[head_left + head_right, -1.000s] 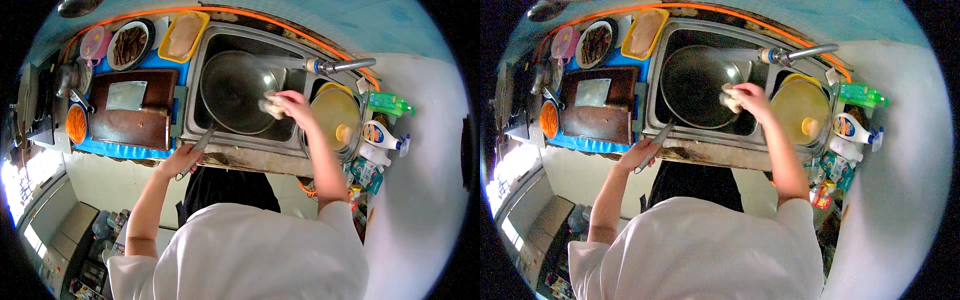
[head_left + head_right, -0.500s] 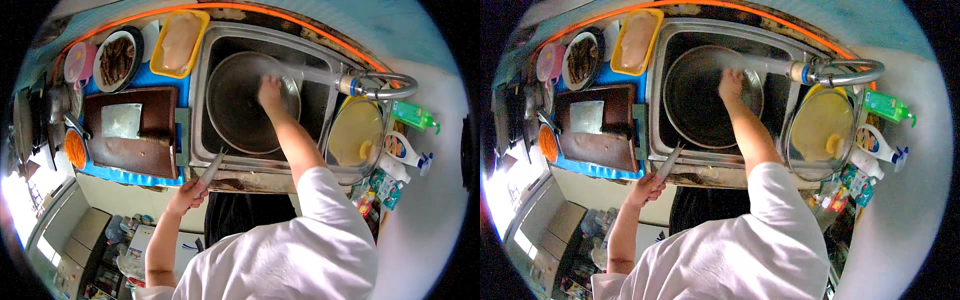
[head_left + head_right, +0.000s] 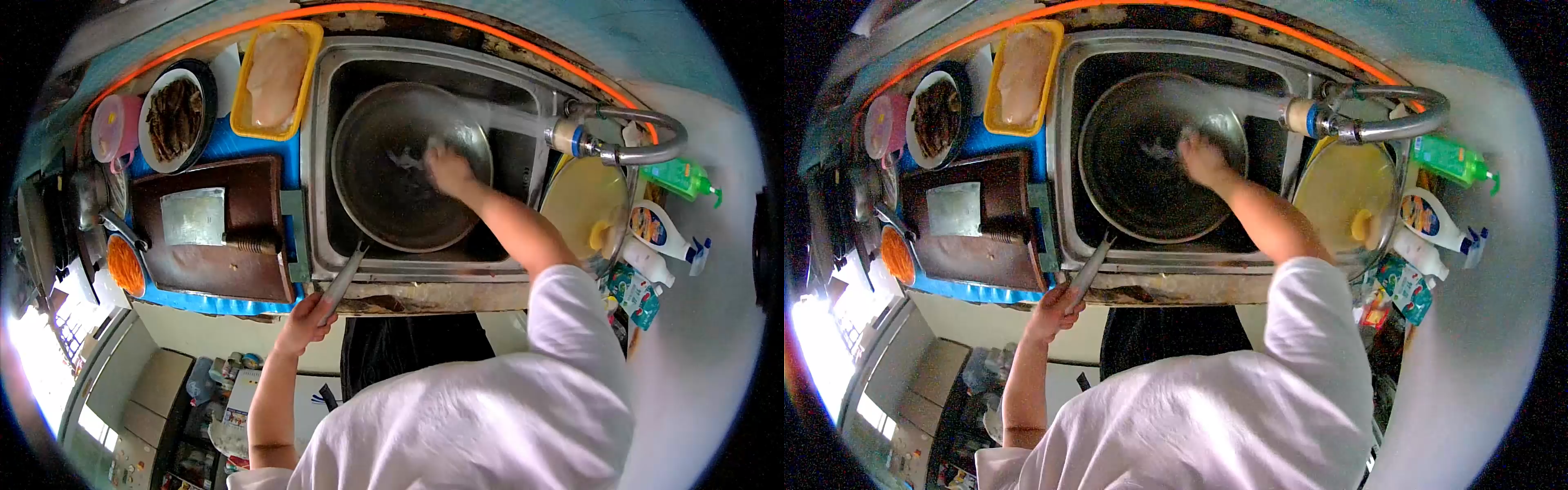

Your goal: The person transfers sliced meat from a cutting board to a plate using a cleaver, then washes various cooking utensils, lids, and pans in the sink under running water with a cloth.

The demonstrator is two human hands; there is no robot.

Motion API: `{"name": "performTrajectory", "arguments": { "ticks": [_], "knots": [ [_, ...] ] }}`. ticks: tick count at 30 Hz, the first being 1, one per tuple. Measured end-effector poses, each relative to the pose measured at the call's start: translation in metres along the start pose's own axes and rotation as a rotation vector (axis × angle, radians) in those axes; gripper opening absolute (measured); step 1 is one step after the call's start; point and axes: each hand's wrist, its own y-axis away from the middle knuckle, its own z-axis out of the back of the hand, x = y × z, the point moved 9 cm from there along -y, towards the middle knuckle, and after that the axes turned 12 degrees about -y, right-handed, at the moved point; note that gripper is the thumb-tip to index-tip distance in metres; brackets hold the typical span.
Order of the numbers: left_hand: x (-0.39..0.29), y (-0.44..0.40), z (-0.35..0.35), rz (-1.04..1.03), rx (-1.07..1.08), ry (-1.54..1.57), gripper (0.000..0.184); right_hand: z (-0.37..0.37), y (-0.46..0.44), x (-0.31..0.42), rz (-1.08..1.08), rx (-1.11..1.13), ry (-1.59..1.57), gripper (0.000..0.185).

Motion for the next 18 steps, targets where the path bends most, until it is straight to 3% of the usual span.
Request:
{"name": "performTrajectory", "arguments": {
  "ticks": [1,3,5,7,10,11,12,13,15,18],
  "knots": [
    [0.001,0.001,0.001,0.006,-0.001,-0.002,0.022,0.013,-0.022,-0.003,-0.072,-0.119,0.004,0.035],
    [-0.001,0.0,0.001,0.008,-0.002,-0.01,0.022,0.003,-0.06,0.008,-0.226,-0.101,-0.333,0.038],
    [-0.002,0.001,0.001,-0.014,-0.019,-0.012,0.022,-0.042,-0.08,0.073,0.102,-0.054,-0.057,0.032],
    [-0.005,0.003,0.002,-0.022,-0.023,-0.017,0.022,-0.037,-0.027,0.118,0.116,-0.082,-0.316,0.03],
    [-0.004,0.003,0.001,-0.001,-0.013,-0.011,0.023,-0.001,0.029,0.098,0.036,0.173,-0.37,0.03],
    [-0.003,0.004,0.002,0.008,-0.017,-0.01,0.023,-0.03,0.023,0.063,0.056,0.183,-0.318,0.024],
    [-0.004,0.002,0.005,0.009,-0.024,-0.008,0.023,-0.014,0.02,0.041,0.146,-0.107,-0.214,0.024],
    [-0.007,-0.001,0.007,-0.017,-0.013,-0.003,0.024,0.009,0.006,0.021,-0.141,0.047,-0.263,0.025],
    [-0.001,-0.003,0.008,-0.051,0.011,0.013,0.024,0.011,-0.025,0.006,-0.208,-0.117,-0.238,0.027],
    [-0.003,-0.001,0.009,-0.021,-0.064,-0.029,0.026,-0.015,-0.033,0.038,-0.042,-0.105,-0.211,0.03]
  ]
}}
